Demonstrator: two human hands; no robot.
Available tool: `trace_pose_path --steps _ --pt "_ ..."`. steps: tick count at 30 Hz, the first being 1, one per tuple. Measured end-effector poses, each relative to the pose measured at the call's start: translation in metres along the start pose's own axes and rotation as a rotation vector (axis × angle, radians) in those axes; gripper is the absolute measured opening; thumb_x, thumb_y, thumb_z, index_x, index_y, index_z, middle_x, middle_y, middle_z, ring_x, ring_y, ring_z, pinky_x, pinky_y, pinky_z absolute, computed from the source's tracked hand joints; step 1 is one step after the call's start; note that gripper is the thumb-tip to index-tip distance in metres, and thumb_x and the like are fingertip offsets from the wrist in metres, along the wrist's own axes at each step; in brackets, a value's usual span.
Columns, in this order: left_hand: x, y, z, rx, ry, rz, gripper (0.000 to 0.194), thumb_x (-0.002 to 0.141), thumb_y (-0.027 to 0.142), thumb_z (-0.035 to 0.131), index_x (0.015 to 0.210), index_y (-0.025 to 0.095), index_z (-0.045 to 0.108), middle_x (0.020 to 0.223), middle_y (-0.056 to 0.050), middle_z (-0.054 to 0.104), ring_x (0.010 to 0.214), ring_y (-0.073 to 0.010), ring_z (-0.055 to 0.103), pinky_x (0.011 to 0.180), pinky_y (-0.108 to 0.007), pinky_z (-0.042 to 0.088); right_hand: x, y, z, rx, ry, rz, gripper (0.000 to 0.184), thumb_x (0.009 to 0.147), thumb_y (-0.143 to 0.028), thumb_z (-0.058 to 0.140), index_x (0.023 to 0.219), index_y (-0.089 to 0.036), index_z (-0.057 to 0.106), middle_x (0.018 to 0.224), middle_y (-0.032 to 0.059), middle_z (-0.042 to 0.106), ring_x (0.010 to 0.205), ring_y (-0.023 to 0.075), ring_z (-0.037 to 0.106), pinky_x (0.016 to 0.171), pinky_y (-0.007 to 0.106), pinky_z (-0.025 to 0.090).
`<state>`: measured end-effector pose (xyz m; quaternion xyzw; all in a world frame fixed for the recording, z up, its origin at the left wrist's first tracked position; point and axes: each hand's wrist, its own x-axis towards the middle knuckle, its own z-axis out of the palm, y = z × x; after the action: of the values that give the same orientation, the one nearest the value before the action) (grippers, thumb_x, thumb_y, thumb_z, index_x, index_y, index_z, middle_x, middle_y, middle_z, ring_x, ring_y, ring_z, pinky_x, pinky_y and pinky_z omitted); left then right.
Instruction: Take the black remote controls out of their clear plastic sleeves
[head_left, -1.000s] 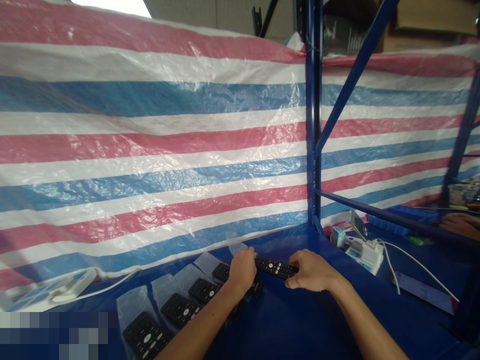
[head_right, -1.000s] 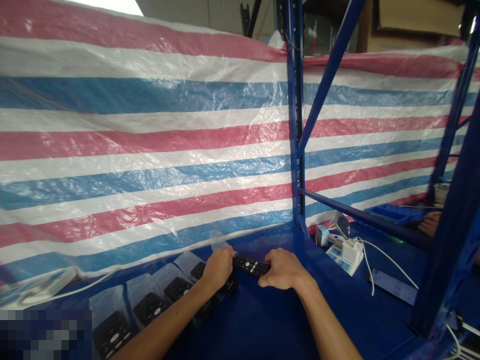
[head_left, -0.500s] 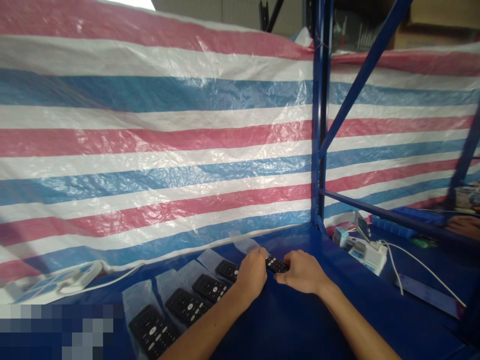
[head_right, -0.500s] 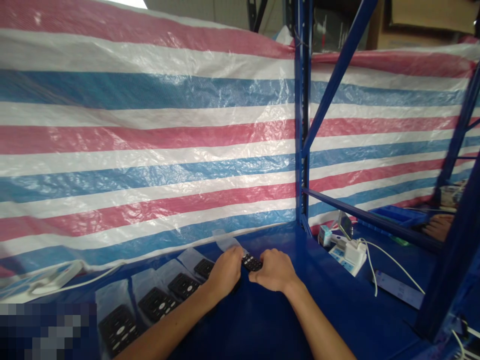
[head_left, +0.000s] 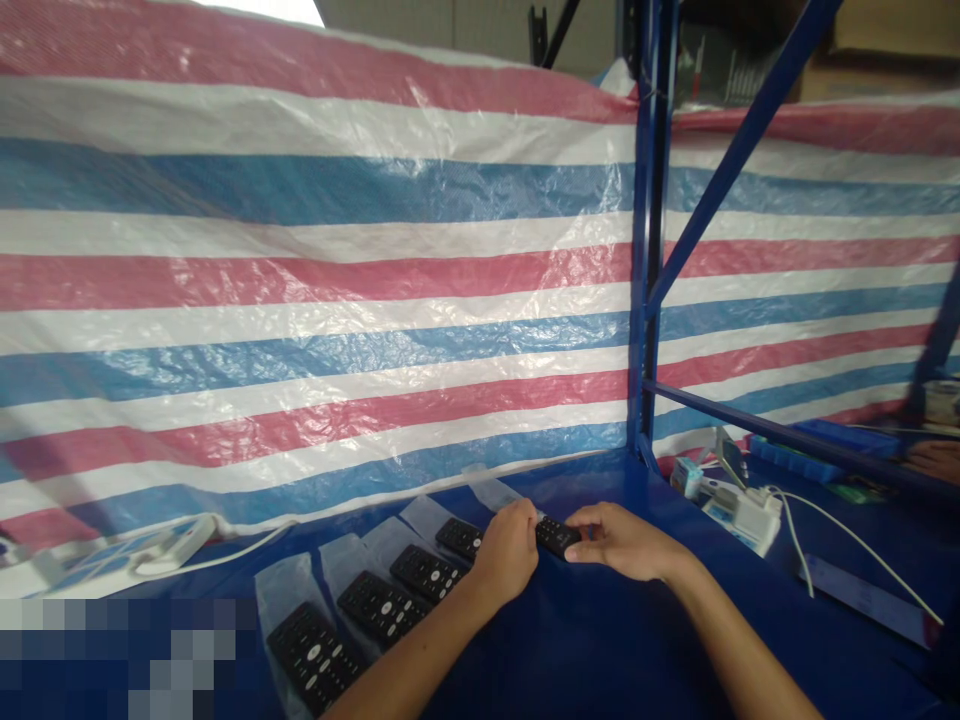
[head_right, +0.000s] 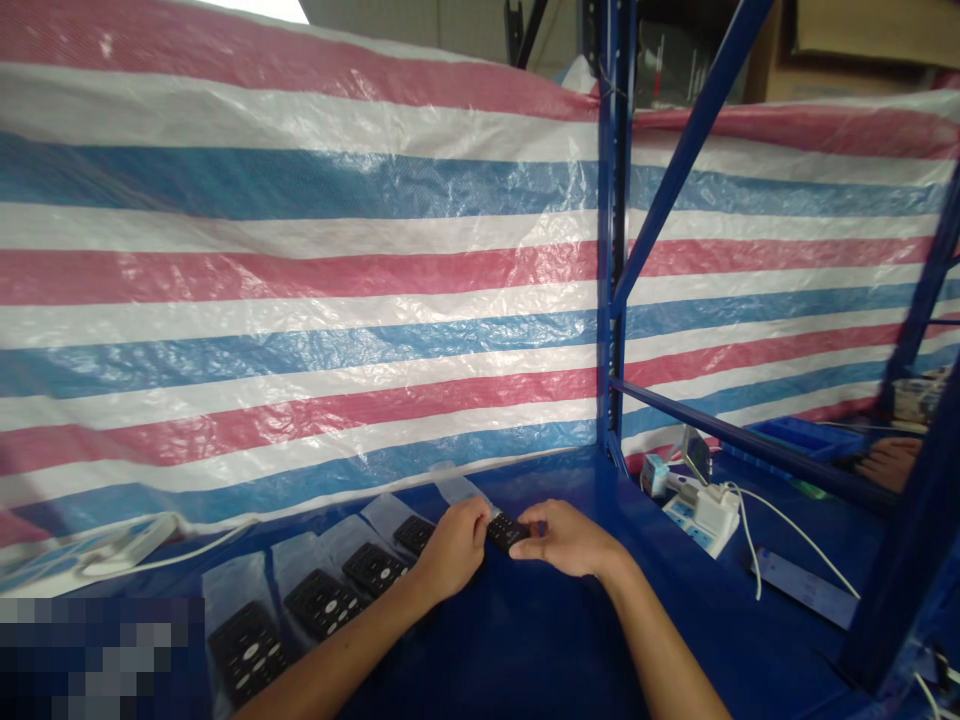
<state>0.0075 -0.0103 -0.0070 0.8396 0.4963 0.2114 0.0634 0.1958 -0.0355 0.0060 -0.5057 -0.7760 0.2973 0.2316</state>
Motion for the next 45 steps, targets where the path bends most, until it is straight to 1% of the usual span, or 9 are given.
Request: trace_pose_path --steps 13,18,20,25,28,32,34,37,45 --pt "-0.022 0.026 0.002 -0.034 -0.014 0.09 0.022 0.089 0.007 0.035 0.083 0.018 0.053 0.085 -0.005 0.06 0.079 -0.0165 0.057 0.072 -0.027 0.039 0.01 -0.005 0.014 -0.313 0.203 0.062 0.028 0.075 -0.04 0.065 0.061 -0.017 0.061 0.06 -0.0022 0.06 0.06 0.0121 0.052 0.052 0.022 0.028" --pt "-0.032 0.038 0.002 -0.014 -0.024 0.111 0.025 0.087 0.004 0.034 0.09 0.018 0.054 0.091 -0.006 0.06 0.086 -0.0172 0.057 0.081 -0.028 0.041 0.011 -0.019 0.02 -0.525 0.231 0.181 0.009 0.075 -0.02 0.058 0.068 -0.019 0.063 0.072 0.003 0.068 0.073 0.0185 0.063 0.057 0.024 0.031" --pt "-0.035 0.042 0.005 0.002 -0.025 0.102 0.028 0.085 0.002 0.033 0.093 0.018 0.055 0.094 -0.005 0.061 0.09 -0.0176 0.057 0.084 -0.028 0.042 0.013 -0.024 0.025 -0.551 0.241 0.217 0.012 0.074 -0.014 0.054 0.073 -0.018 0.065 0.08 0.0073 0.07 0.08 0.0224 0.064 0.061 0.026 0.033" --pt "-0.046 0.043 0.014 0.026 -0.099 0.038 0.034 0.086 0.002 0.03 0.1 0.015 0.058 0.102 -0.008 0.062 0.1 -0.0201 0.056 0.09 -0.031 0.042 0.01 -0.018 0.02 -0.528 0.153 0.234 0.012 0.073 -0.017 0.057 0.078 -0.018 0.067 0.083 0.007 0.071 0.08 0.0212 0.065 0.063 0.025 0.038" --pt "-0.061 0.038 0.023 0.004 -0.139 0.035 0.033 0.089 0.009 0.034 0.111 0.016 0.057 0.107 -0.009 0.062 0.102 -0.021 0.057 0.091 -0.031 0.043 0.003 -0.006 0.003 -0.325 0.023 0.16 0.023 0.068 -0.026 0.067 0.089 -0.017 0.067 0.086 0.0034 0.07 0.076 0.017 0.063 0.062 0.022 0.041" --pt "-0.086 0.024 0.051 0.015 -0.034 0.18 0.025 0.086 0.019 0.048 0.109 0.019 0.059 0.106 -0.007 0.063 0.1 -0.0212 0.058 0.088 -0.03 0.045 0.006 -0.004 0.0 -0.13 0.205 0.088 0.025 0.08 -0.03 0.054 0.097 -0.015 0.065 0.095 0.0058 0.068 0.083 0.0167 0.062 0.074 0.025 0.045" --pt "-0.095 0.017 0.069 0.035 0.05 0.301 0.012 0.082 0.021 0.056 0.093 0.022 0.061 0.093 -0.004 0.065 0.089 -0.0198 0.06 0.079 -0.028 0.048 0.014 -0.013 0.012 -0.279 0.289 0.154 0.033 0.085 -0.043 0.049 0.089 -0.016 0.067 0.091 0.0078 0.068 0.086 0.0208 0.062 0.075 0.029 0.045" --pt "-0.101 0.012 0.087 0.037 0.204 0.414 0.003 0.079 0.024 0.06 0.078 0.023 0.058 0.079 -0.001 0.062 0.075 -0.0165 0.06 0.067 -0.026 0.048 0.026 -0.03 0.035 -0.504 0.27 0.255 0.047 0.08 -0.059 0.052 0.087 -0.015 0.067 0.096 0.0124 0.067 0.09 0.0278 0.064 0.074 0.034 0.045" --pt "-0.101 0.017 0.089 0.043 0.352 0.449 0.009 0.074 0.017 0.059 0.071 0.023 0.052 0.072 0.001 0.059 0.067 -0.0145 0.058 0.056 -0.025 0.044 0.034 -0.031 0.044 -0.646 0.266 0.312 0.039 0.081 -0.047 0.054 0.093 -0.014 0.07 0.101 0.014 0.068 0.095 0.0271 0.065 0.078 0.032 0.047"
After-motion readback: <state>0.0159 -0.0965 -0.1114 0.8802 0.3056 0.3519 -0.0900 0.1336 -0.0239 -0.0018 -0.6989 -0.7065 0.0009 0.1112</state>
